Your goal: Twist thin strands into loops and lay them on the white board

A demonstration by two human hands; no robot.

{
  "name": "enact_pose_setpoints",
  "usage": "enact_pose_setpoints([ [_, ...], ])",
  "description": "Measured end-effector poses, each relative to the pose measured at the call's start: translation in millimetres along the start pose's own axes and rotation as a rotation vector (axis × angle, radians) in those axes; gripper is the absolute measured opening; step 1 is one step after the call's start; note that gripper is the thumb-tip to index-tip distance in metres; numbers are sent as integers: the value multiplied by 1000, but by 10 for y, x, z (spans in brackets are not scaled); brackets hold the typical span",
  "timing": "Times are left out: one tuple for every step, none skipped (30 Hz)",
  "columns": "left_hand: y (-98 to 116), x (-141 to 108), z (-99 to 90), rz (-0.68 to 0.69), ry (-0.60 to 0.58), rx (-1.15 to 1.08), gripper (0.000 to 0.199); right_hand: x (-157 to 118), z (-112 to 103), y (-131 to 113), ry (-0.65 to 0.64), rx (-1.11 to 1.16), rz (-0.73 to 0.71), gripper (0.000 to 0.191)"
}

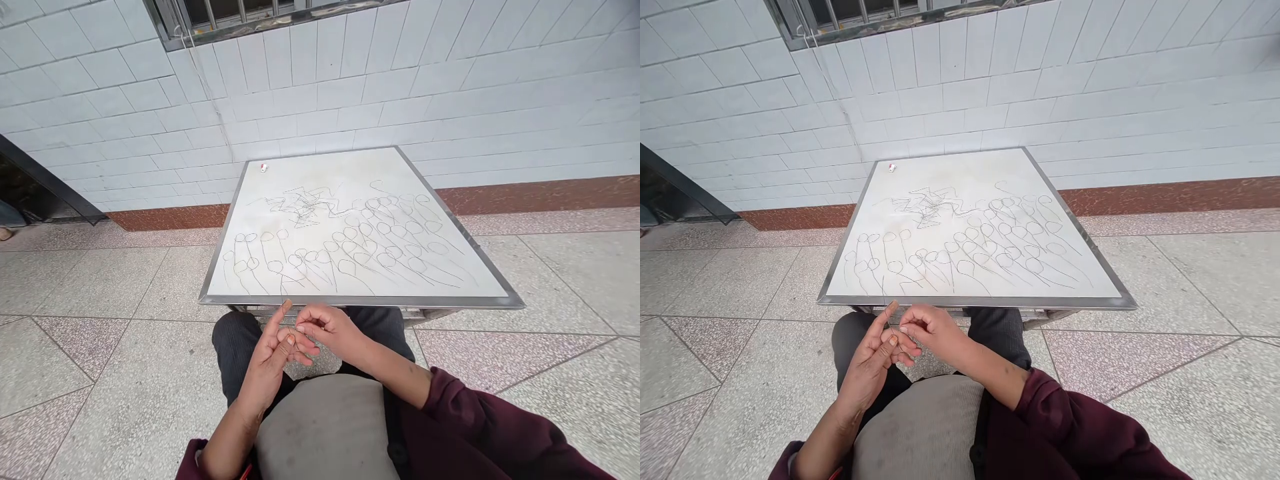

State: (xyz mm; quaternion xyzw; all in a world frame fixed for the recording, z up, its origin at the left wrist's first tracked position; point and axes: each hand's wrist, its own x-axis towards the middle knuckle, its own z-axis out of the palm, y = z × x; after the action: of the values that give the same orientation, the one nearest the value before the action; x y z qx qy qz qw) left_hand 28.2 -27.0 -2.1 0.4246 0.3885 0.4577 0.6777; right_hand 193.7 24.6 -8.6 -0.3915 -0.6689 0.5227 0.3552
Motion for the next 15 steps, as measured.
enact_pose_setpoints([
  [11, 0, 2, -16, 3, 0, 60, -4, 7, 12, 0, -20, -10, 12],
  [21, 0, 4, -27, 4, -2, 61, -9, 14, 23, 1, -40, -20, 12],
  [29, -1, 5, -35, 6, -6, 62, -13, 22, 33, 8, -60, -27, 12],
  [35, -2, 7, -38, 9, -12, 63, -16, 30, 42, 19, -79, -32, 11],
  [40, -3, 8, -41, 14, -18, 64, -17, 39, 50, 33, -95, -32, 11],
  [43, -5, 11, -44, 21, -24, 66, -17, 48, 57, 46, -104, -27, 10],
  [43, -8, 13, -46, 29, -29, 67, -15, 56, 63, 53, -106, -19, 10],
  [43, -11, 17, -46, 36, -34, 68, -12, 64, 69, 54, -101, -11, 10],
  [41, -15, 20, -42, 44, -39, 69, -7, 71, 74, 50, -89, -6, 10],
  [37, -19, 23, -35, 52, -44, 70, -2, 76, 78, 38, -70, -3, 10],
  [31, -24, 26, -23, 64, -46, 70, 3, 79, 80, 21, -48, -1, 9],
  [25, -28, 27, -11, 76, -43, 69, 8, 81, 80, 2, -31, -1, 9],
  [17, -32, 27, 1, 89, -35, 68, 12, 82, 78, -12, -24, -3, 9],
  [9, -34, 27, 14, 104, -20, 66, 15, 81, 74, -19, -29, -9, 9],
  [-1, -36, 25, 28, 118, -1, 64, 17, 81, 70, -17, -45, -19, 10],
])
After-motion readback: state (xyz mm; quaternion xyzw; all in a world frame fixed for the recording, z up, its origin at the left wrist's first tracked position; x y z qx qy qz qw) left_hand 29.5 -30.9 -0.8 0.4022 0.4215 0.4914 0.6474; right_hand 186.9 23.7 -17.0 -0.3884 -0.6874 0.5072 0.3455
